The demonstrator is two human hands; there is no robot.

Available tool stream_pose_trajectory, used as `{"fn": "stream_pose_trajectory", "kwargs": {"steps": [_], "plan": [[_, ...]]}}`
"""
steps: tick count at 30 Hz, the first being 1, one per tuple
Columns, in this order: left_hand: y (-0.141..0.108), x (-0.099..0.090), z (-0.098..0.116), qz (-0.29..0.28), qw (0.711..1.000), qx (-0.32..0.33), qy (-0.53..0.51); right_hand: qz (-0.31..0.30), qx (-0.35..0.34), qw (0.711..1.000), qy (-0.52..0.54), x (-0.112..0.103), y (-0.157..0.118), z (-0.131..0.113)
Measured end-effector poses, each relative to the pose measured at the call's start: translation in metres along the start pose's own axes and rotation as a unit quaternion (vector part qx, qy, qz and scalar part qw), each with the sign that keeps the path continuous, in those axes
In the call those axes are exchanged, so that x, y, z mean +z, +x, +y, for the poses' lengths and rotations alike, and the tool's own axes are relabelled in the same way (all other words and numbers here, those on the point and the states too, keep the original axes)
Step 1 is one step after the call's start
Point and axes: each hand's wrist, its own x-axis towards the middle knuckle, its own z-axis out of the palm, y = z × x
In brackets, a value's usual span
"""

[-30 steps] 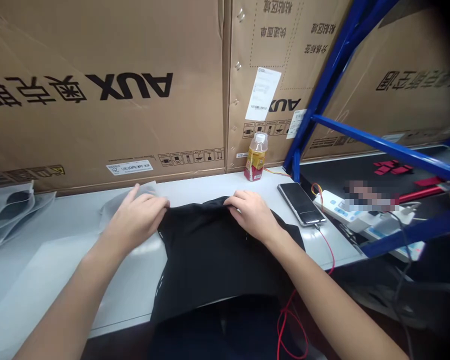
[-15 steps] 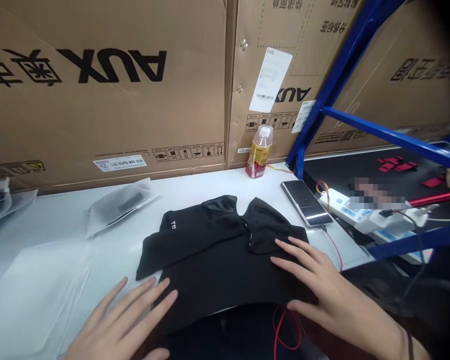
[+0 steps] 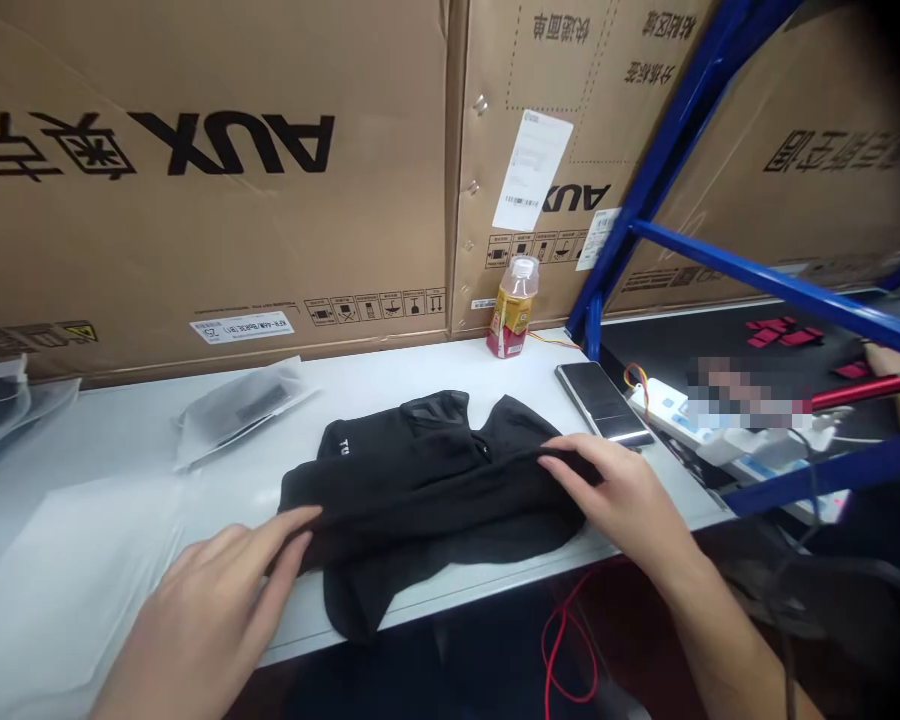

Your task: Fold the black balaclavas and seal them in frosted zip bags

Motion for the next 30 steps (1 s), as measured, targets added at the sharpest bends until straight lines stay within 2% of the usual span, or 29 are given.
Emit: {"fn": "stream_pose_trajectory", "kwargs": {"steps": [3,5,8,11,13,15,18,22,24,27,29,30], "plan": [[0.02,0.008,0.0,-0.065,0.995,-0.048,0.05,-0.006,-0.02,0.997,-0.073,0.022,0.021,0.0],[0.026,0.01,0.005,-0.057,0.994,-0.059,0.068,-0.011,-0.029,0.996,-0.087,0.03,0.025,0.0],[0.028,0.008,0.021,-0.011,0.994,-0.06,0.095,0.01,-0.042,0.996,-0.083,0.028,0.018,-0.005],[0.033,0.009,0.049,0.041,0.997,0.014,0.068,0.019,-0.073,0.995,-0.062,0.021,0.0,-0.01],[0.041,0.015,0.069,0.042,0.995,0.081,0.037,0.004,-0.07,0.995,-0.07,0.02,-0.012,-0.007],[0.05,0.024,0.087,0.011,0.991,0.13,0.025,0.003,-0.021,0.994,-0.104,0.021,-0.02,0.002],[0.063,0.035,0.111,-0.052,0.985,0.164,-0.003,0.039,0.074,0.986,-0.143,0.024,-0.024,0.019],[0.078,0.045,0.137,-0.098,0.98,0.16,-0.073,0.054,0.102,0.978,-0.173,0.019,-0.017,0.027],[0.081,0.049,0.144,-0.095,0.98,0.153,-0.081,0.038,0.106,0.978,-0.178,0.013,-0.013,0.023],[0.082,0.055,0.147,-0.096,0.981,0.146,-0.082,0.005,0.162,0.975,-0.154,0.004,-0.005,0.006],[0.082,0.057,0.149,-0.098,0.982,0.14,-0.084,0.038,0.202,0.972,-0.115,0.003,0.001,-0.015],[0.082,0.058,0.15,-0.099,0.982,0.138,-0.085,0.076,0.207,0.972,-0.086,0.006,0.005,-0.029]]}}
